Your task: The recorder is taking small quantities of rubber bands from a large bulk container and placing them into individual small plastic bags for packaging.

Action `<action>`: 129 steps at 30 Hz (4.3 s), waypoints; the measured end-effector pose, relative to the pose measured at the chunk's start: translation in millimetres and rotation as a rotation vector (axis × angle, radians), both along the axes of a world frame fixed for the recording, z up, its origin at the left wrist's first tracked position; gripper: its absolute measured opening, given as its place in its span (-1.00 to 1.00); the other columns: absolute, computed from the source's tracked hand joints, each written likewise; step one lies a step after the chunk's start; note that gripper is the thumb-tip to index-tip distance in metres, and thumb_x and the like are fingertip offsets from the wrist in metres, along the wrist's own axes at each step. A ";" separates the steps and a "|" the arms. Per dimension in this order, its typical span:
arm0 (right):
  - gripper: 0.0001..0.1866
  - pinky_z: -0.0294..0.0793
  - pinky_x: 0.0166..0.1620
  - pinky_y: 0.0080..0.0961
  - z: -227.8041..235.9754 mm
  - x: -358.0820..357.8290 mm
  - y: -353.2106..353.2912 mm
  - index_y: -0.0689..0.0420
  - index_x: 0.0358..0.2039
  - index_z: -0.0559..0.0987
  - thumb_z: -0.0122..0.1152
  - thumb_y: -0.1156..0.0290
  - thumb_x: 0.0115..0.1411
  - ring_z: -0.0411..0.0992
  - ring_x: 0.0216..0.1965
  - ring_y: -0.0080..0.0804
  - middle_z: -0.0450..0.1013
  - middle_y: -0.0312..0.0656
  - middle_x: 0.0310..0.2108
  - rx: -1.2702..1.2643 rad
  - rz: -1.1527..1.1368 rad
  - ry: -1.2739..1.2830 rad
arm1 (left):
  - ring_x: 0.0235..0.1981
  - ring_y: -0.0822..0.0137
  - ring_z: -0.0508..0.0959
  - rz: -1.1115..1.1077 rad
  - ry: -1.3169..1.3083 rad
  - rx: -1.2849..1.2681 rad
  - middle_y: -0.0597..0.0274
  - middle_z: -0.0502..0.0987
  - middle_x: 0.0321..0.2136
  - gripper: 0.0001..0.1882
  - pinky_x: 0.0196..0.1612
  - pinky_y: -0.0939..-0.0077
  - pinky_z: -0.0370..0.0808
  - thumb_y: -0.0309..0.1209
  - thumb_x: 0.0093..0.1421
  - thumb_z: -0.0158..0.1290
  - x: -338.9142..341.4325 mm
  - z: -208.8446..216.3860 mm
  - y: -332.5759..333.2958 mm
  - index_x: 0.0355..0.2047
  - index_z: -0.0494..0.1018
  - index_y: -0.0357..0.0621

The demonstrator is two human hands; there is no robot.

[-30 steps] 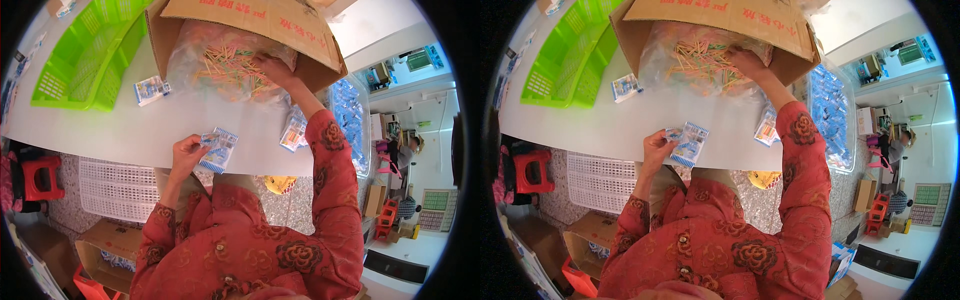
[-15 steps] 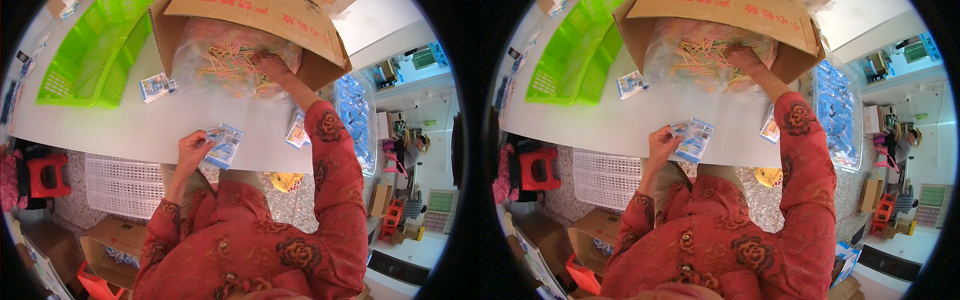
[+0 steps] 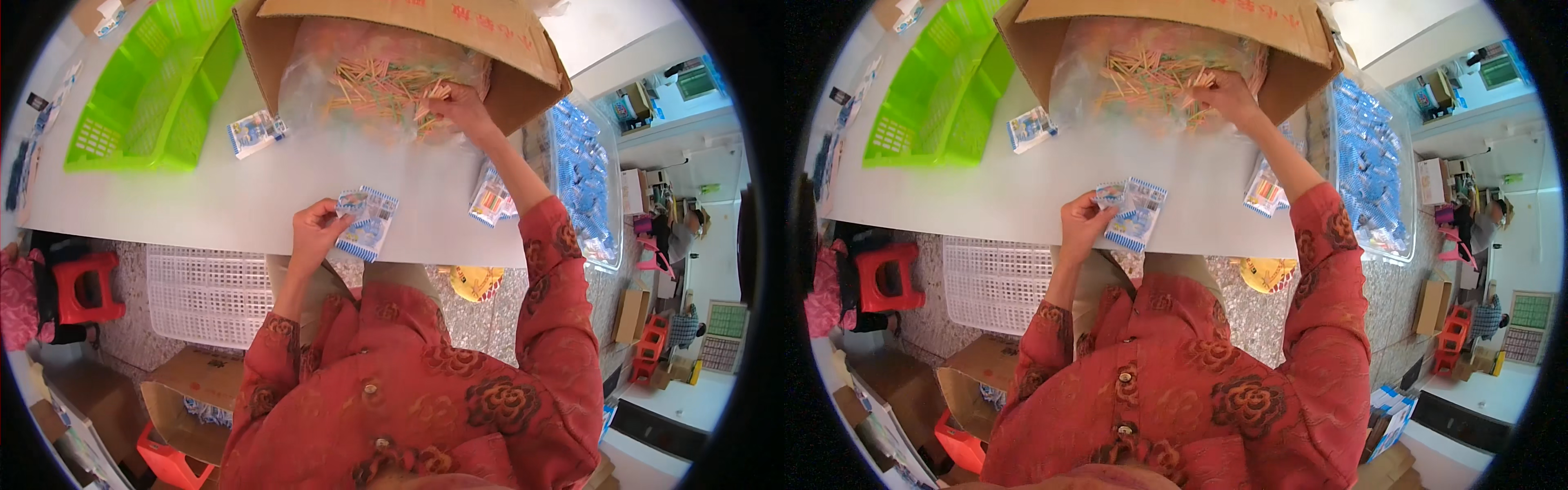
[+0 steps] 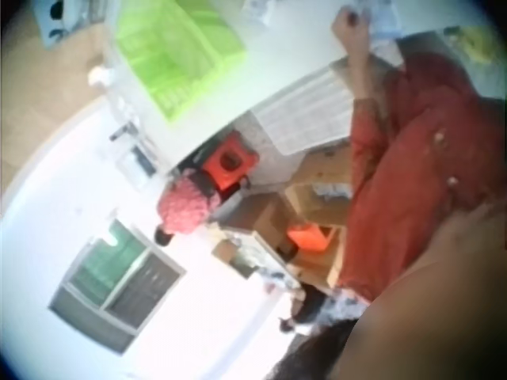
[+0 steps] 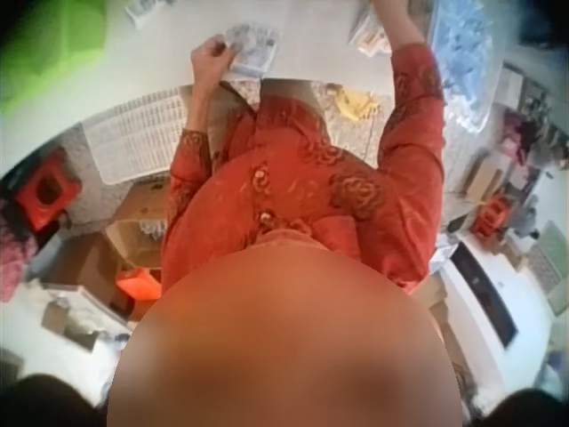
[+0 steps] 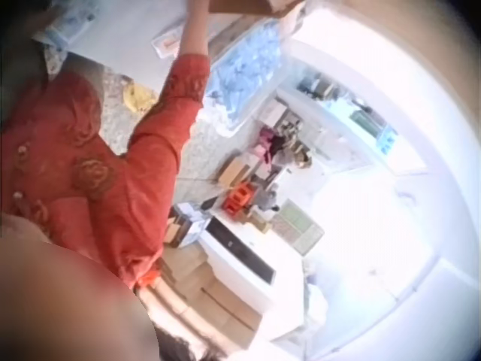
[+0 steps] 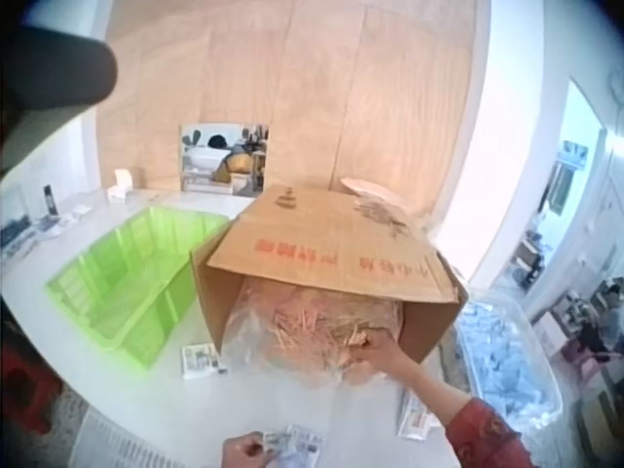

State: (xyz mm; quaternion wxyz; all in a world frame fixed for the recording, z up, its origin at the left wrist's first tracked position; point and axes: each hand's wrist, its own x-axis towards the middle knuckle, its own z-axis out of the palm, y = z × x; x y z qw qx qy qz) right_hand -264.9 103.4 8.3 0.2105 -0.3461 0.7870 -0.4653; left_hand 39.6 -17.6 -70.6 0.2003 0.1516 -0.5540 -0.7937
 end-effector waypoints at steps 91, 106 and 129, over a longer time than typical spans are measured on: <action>-0.60 0.28 0.07 -0.51 78.1 121.0 -18.3 0.25 -0.17 0.56 -0.13 0.20 0.29 0.38 -0.02 -0.43 0.50 -0.20 -0.12 -0.090 0.318 0.117 | -0.34 0.57 0.50 -0.061 0.061 -0.202 0.26 0.56 -0.33 -0.76 -0.25 0.71 0.44 -0.61 0.11 0.09 -35.1 53.1 -17.6 -0.18 0.46 -0.37; -0.64 0.40 -0.06 -0.49 62.9 134.4 -22.9 0.26 -0.18 0.54 -0.14 0.26 0.30 0.41 -0.11 -0.41 0.48 -0.13 -0.13 -0.146 0.354 0.107 | -0.42 0.60 0.50 -0.001 -0.003 -0.436 0.32 0.58 -0.41 -0.79 -0.32 0.70 0.44 -0.59 0.07 0.13 -30.6 52.7 -16.3 -0.24 0.50 -0.32; -0.76 0.43 -0.13 -0.42 10.9 52.4 13.1 0.17 -0.21 0.52 0.05 0.33 0.18 0.46 -0.23 -0.27 0.46 -0.05 -0.25 0.230 0.121 0.464 | -0.42 0.63 0.44 0.100 0.026 -0.247 0.34 0.54 -0.39 -0.76 -0.33 0.75 0.38 -0.61 0.10 0.12 -9.8 47.1 -18.0 -0.19 0.47 -0.34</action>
